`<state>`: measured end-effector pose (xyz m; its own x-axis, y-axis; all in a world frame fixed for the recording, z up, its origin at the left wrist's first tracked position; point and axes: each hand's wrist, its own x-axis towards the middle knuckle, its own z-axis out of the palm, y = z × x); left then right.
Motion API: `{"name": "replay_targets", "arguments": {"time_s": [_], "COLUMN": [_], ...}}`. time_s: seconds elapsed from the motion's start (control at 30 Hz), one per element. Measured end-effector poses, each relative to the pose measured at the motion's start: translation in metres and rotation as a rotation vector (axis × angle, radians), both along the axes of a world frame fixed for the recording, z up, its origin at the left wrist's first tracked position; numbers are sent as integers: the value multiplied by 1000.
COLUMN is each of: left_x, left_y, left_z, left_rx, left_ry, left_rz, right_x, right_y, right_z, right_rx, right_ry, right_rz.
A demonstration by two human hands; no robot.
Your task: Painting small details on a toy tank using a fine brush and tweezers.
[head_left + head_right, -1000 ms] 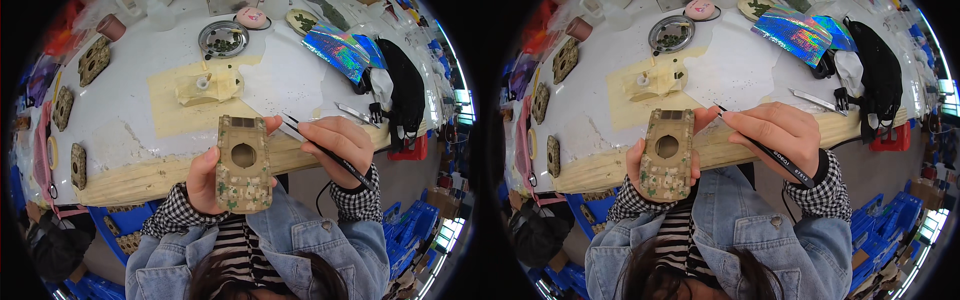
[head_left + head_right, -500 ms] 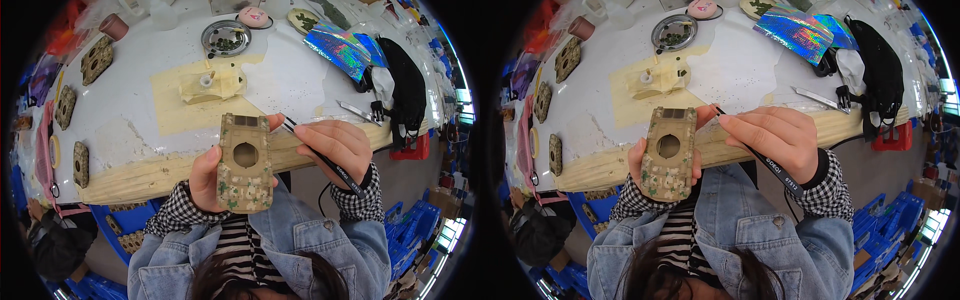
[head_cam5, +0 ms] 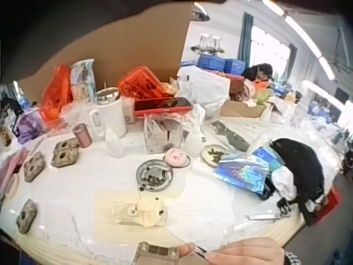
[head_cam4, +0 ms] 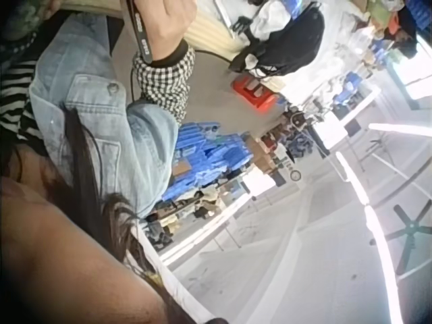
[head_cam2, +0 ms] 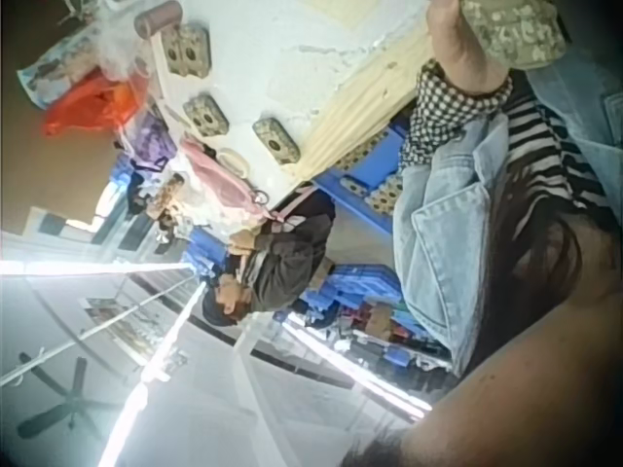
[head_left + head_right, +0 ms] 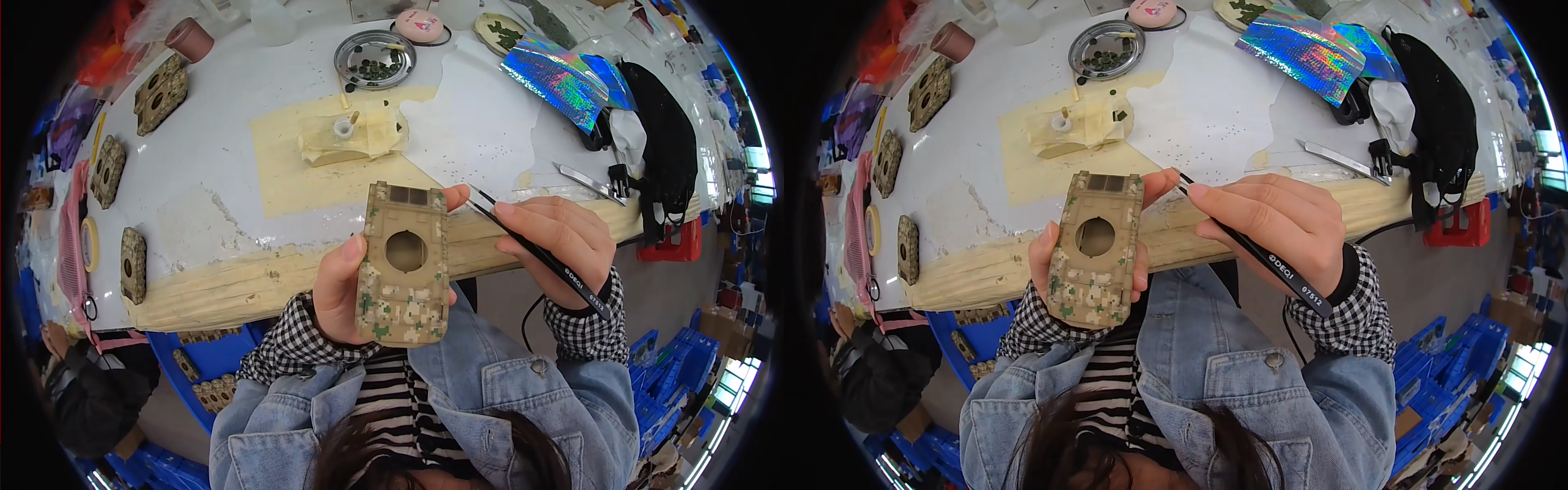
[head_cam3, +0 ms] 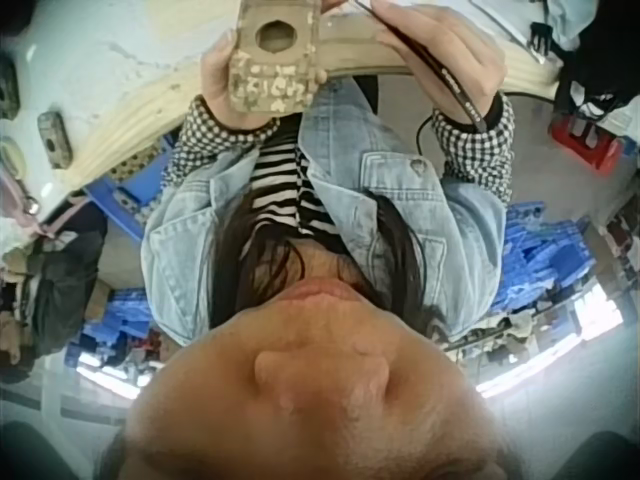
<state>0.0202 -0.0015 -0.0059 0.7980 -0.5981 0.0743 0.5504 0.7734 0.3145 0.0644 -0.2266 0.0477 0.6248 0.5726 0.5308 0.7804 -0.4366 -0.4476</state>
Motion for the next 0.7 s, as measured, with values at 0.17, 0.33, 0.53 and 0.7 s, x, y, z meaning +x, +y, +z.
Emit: {"name": "replay_targets", "arguments": {"time_s": [0.17,0.33,0.53,0.7], "left_x": [2,-1,0,-5], "left_y": [0,-8,-3,1], "left_z": [4,19,19,15], "left_rx": [83,375,320,270], "left_ry": [-24,-44,-64,-61], "left_rz": [-13,41,-69,-93], "right_x": [-1,7,23,24], "right_y": [-12,-14,-10,-5], "right_z": [3,1,9,13], "right_rx": [158,446,464,427], "right_ry": [260,713,998,1065], "right_rz": [-22,-12,17,53]}}
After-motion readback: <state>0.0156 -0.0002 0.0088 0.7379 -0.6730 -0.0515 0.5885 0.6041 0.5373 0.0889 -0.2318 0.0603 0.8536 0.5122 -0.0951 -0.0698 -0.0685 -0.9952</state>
